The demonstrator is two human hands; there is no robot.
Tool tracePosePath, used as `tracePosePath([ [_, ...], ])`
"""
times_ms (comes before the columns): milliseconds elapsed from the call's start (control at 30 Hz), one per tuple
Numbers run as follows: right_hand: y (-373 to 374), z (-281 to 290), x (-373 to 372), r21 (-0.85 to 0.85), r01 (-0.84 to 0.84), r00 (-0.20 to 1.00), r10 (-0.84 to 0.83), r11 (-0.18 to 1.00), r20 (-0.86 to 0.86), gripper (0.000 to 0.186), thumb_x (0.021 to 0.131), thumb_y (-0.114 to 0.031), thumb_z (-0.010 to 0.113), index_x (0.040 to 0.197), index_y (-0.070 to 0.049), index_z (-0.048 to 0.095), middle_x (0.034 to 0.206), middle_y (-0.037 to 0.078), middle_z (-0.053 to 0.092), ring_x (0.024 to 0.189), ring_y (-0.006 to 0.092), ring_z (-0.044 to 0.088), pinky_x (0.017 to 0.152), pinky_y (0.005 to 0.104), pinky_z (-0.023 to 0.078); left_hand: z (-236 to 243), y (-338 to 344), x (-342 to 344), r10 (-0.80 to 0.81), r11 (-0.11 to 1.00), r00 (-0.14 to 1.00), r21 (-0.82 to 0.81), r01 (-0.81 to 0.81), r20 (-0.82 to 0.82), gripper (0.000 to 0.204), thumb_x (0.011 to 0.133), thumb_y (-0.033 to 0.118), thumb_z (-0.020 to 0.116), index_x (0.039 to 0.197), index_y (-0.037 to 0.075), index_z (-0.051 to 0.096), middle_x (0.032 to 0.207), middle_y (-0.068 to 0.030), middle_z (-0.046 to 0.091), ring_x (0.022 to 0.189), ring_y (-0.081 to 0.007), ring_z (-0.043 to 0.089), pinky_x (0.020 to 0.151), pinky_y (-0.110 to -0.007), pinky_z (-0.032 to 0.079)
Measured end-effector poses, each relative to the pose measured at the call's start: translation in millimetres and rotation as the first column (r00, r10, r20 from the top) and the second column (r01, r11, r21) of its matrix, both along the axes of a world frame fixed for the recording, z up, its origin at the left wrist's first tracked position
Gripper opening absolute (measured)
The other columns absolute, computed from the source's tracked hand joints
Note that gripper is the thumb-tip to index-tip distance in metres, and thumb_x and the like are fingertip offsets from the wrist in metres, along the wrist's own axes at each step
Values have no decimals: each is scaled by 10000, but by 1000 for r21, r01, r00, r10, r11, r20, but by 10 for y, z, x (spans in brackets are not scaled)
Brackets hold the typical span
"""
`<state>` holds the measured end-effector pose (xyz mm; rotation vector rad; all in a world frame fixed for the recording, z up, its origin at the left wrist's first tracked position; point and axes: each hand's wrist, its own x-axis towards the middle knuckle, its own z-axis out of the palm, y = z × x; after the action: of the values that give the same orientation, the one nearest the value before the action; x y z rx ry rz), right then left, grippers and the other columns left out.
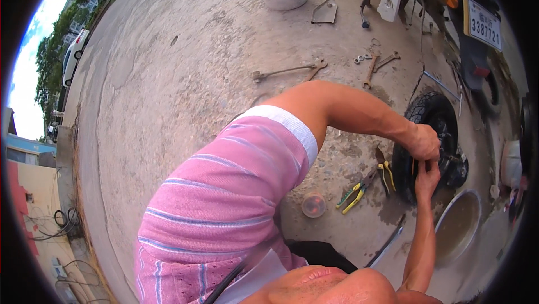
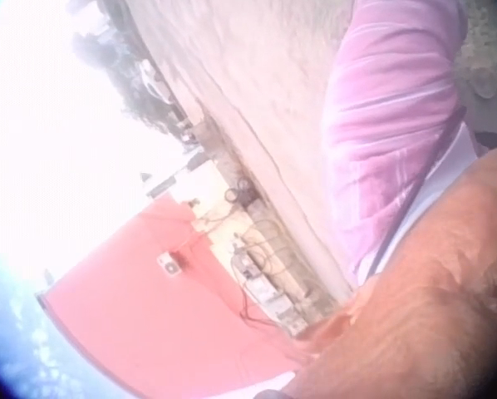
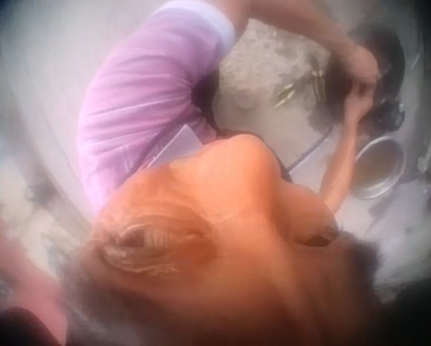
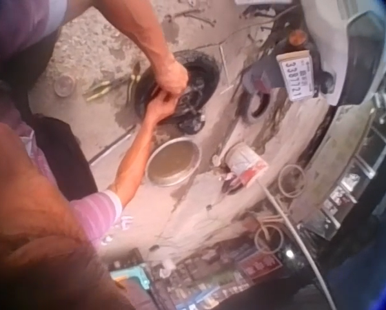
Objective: The person uses tire levers and screwdrivers to pry a tire away from a hub motor rim, then removes various small metal components and handles a brake-related part.
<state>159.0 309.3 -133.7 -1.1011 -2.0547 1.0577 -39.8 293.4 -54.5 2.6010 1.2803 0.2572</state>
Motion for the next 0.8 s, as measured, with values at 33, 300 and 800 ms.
tracePosePath([
  [33, -18, 5, -12, 18, 13, 1000, -13, 1000, 10, 268, 985, -162, 718, 1161, 35, 675, 1010, 132, 712, 924, 202, 665, 877, 340, 513, 22, -29, -3, 2, 1000, 1000, -2, -2, 0, 259, 856, 232, 670, 1051, 92, 770, 1021, -172, 760, 980, -369, 737, 822, -445, 595],
  [300, -74, -36, 25, 1, -31, 999, 31, 1000, 17, 219, 991, -145, 695, 1123, 29, 674, 989, 122, 704, 921, 185, 654, 873, 332, 507, 80, -5, 179, 478, 820, 878, -365, -442, 11, 344, 756, 262, 804, 1039, 66, 802, 1060, -200, 767, 1010, -354, 746, 847, -407, 600],
  [800, 41, 24, -1, 30, -12, 1000, 11, 999, 21, 190, 972, -77, 676, 1134, 19, 697, 1054, 122, 700, 977, 241, 683, 906, 342, 518, 168, -29, -25, 211, 951, 976, -219, -218, -56, 244, 870, 191, 709, 1058, 48, 770, 1007, -202, 758, 981, -370, 739, 841, -432, 592],
])
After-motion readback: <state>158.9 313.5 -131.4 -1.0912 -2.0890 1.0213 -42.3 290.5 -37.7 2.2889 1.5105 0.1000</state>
